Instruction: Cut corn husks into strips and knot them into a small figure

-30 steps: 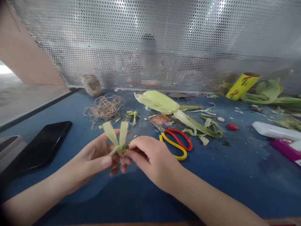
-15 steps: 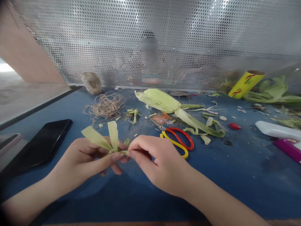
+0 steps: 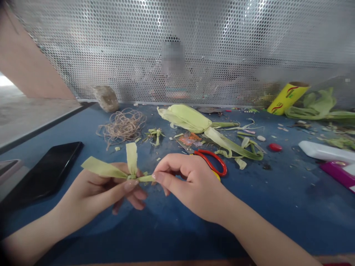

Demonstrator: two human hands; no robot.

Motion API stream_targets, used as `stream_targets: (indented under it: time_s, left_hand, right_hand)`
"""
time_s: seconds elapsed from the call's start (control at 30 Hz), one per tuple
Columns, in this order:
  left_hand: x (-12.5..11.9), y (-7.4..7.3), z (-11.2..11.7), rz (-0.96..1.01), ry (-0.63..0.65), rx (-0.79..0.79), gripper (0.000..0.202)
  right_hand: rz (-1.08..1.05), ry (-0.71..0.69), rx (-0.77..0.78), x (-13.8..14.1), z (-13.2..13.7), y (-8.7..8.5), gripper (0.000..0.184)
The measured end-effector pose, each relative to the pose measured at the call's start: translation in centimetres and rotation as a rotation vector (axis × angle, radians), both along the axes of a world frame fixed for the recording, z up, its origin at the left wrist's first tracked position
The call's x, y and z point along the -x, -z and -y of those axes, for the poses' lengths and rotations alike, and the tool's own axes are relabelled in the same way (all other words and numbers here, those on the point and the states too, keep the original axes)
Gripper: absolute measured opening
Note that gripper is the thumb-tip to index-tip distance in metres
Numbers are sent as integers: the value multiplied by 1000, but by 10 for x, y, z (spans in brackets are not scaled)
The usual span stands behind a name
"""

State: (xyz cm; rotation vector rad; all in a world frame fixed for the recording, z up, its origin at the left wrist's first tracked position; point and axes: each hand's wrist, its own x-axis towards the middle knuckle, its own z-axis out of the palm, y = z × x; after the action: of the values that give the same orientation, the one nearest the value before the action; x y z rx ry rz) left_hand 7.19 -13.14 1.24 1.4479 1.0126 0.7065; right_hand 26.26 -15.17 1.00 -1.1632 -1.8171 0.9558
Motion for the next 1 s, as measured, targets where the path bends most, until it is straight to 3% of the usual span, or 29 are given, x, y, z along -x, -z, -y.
stream_targets:
  time_s: [0.2, 0.3, 0.4, 0.47, 0.67, 0.8, 1.0]
  left_hand:
    - [5, 5, -12, 70, 194, 49, 31]
    - [6, 4, -14, -66, 130, -121, 33]
    - [7, 4, -14, -203, -20, -392, 31]
    - [7, 4, -16, -205, -113, -456, 26]
    - [4, 5, -18, -99, -128, -307, 11]
    - [-2, 6, -17, -48, -111, -282, 11]
    - [-8, 8, -17, -90, -88, -368, 12]
  right_hand:
    - [-127, 41, 70, 4, -4, 4, 15]
    - [-155, 31, 84, 4, -7, 7, 13]
    - [-101, -17, 42, 3, -7, 11, 12]
    - [-40, -1, -16, 3, -7, 12, 11]
    - [11, 54, -20, 5, -9, 16, 8]
    - [84, 158, -107, 11, -12, 22, 24]
    - [104, 225, -297, 17, -13, 24, 5]
